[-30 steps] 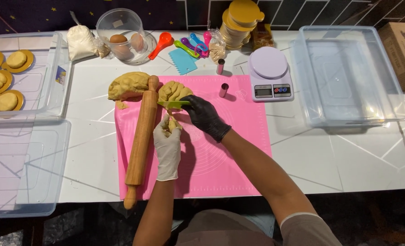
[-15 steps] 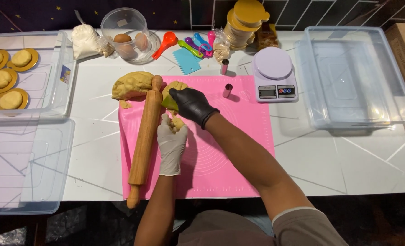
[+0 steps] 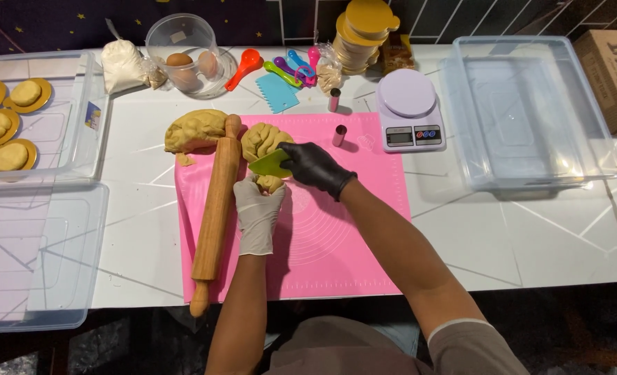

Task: Cutting dough into portions using a scraper, weighing them on a digital scale, and rolling them out with a rolling pin.

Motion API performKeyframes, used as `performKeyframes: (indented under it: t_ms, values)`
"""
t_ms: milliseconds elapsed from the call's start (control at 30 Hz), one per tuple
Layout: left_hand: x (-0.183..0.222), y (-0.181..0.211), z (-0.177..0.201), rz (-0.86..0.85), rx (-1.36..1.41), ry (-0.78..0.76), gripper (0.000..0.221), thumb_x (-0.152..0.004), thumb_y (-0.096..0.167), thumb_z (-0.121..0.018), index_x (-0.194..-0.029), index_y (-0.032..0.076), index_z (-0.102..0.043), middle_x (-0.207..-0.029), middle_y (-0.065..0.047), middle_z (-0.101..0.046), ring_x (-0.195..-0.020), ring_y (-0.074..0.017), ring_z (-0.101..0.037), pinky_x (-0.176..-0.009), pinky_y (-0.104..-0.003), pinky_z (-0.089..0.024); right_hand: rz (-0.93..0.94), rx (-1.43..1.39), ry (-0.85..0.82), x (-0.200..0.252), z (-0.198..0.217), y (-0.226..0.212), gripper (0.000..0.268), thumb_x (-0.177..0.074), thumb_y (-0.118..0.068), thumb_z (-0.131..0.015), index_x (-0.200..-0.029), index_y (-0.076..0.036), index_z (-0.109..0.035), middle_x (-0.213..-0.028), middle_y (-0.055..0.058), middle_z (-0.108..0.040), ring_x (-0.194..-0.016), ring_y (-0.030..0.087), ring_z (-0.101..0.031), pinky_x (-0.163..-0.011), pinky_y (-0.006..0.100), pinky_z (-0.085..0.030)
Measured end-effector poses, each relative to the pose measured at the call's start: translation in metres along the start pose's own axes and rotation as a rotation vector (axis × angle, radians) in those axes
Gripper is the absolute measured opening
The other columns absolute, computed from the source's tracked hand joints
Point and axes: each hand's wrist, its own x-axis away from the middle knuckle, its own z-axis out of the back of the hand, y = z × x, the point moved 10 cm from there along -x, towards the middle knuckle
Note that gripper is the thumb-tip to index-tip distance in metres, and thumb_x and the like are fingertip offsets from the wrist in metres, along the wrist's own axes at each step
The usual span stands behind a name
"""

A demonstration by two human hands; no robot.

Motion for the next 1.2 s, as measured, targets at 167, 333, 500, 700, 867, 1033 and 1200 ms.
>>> performKeyframes:
  t_ms: [167,333,500,700,867,1033,1200]
  values:
    - [0.015,0.005,-0.004,-0.108,-0.197,0.098,0.029,-0.063,0.015,-0.083,-0.087,0.010,-0.067,-0.080,-0.008,-0.065,-0.074,-0.0225,-0.068,-0.064,-0.033,-0.055,0.175,-0.011,0.380,0.023,0.012,0.023,0.023,-0.094,-0.022,-0.073,-0.116,-0.016,-0.069,-0.092,0.015,-0.076,-0.092,0.038,-0.074,-0.079,0.047,-0.060]
    - [0.010,-0.019,-0.024,-0.186,-0.250,0.055,0.051,-0.065,0.019,-0.087,-0.106,0.009,-0.059,-0.119,-0.014,-0.063,-0.115,-0.0350,-0.066,-0.095,-0.041,-0.057,0.118,-0.098,0.436,0.023,0.007,0.043,0.027,-0.093,-0.024,-0.076,-0.117,-0.015,-0.068,-0.095,0.014,-0.077,-0.095,0.035,-0.074,-0.081,0.046,-0.061]
    - [0.061,0.056,0.007,-0.139,0.249,-0.167,0.031,-0.071,-0.014,-0.067,-0.096,-0.001,-0.054,-0.084,-0.006,-0.049,-0.077,-0.0165,-0.053,-0.076,-0.030,-0.054,-0.098,0.075,0.293,0.032,0.008,0.036,0.059,-0.095,-0.035,-0.072,-0.146,-0.026,-0.044,-0.102,0.018,-0.075,-0.106,0.041,-0.071,-0.095,0.054,-0.055]
    - [0.082,0.104,0.000,-0.078,0.595,-0.376,0.038,-0.075,-0.026,-0.067,-0.106,-0.006,-0.058,-0.093,-0.004,-0.046,-0.087,-0.0108,-0.048,-0.076,-0.022,-0.050,0.186,0.326,0.529,0.062,0.025,0.018,0.069,-0.097,-0.020,-0.069,-0.156,-0.006,-0.037,-0.108,0.023,-0.070,-0.096,0.043,-0.069,-0.088,0.052,-0.057]
    - [0.081,0.106,-0.014,-0.127,0.282,-0.363,0.051,-0.079,-0.008,-0.078,-0.128,0.000,-0.067,-0.103,-0.010,-0.066,-0.091,-0.0134,-0.061,-0.081,-0.027,-0.059,0.184,-0.149,0.451,0.099,0.039,0.016,0.044,-0.101,-0.012,-0.064,-0.144,-0.009,-0.058,-0.117,0.013,-0.071,-0.087,0.024,-0.070,-0.076,0.035,-0.060]
    - [0.075,0.075,-0.043,-0.019,0.251,-0.417,0.059,-0.080,-0.009,-0.079,-0.136,-0.003,-0.063,-0.099,-0.011,-0.070,-0.083,-0.0124,-0.066,-0.076,-0.026,-0.061,-0.019,-0.639,0.165,0.120,0.016,0.027,0.056,-0.083,-0.005,-0.086,-0.136,-0.013,-0.069,-0.125,0.012,-0.072,-0.096,0.018,-0.074,-0.079,0.029,-0.063]
    - [0.091,0.145,-0.039,-0.256,-0.045,-0.488,0.037,-0.083,-0.006,-0.076,-0.118,0.005,-0.076,-0.092,-0.010,-0.074,-0.085,-0.0169,-0.066,-0.078,-0.034,-0.060,-0.190,-0.796,0.201,0.133,0.032,0.006,0.047,-0.083,0.000,-0.085,-0.128,-0.007,-0.074,-0.097,0.012,-0.075,-0.071,0.013,-0.070,-0.063,0.026,-0.063]
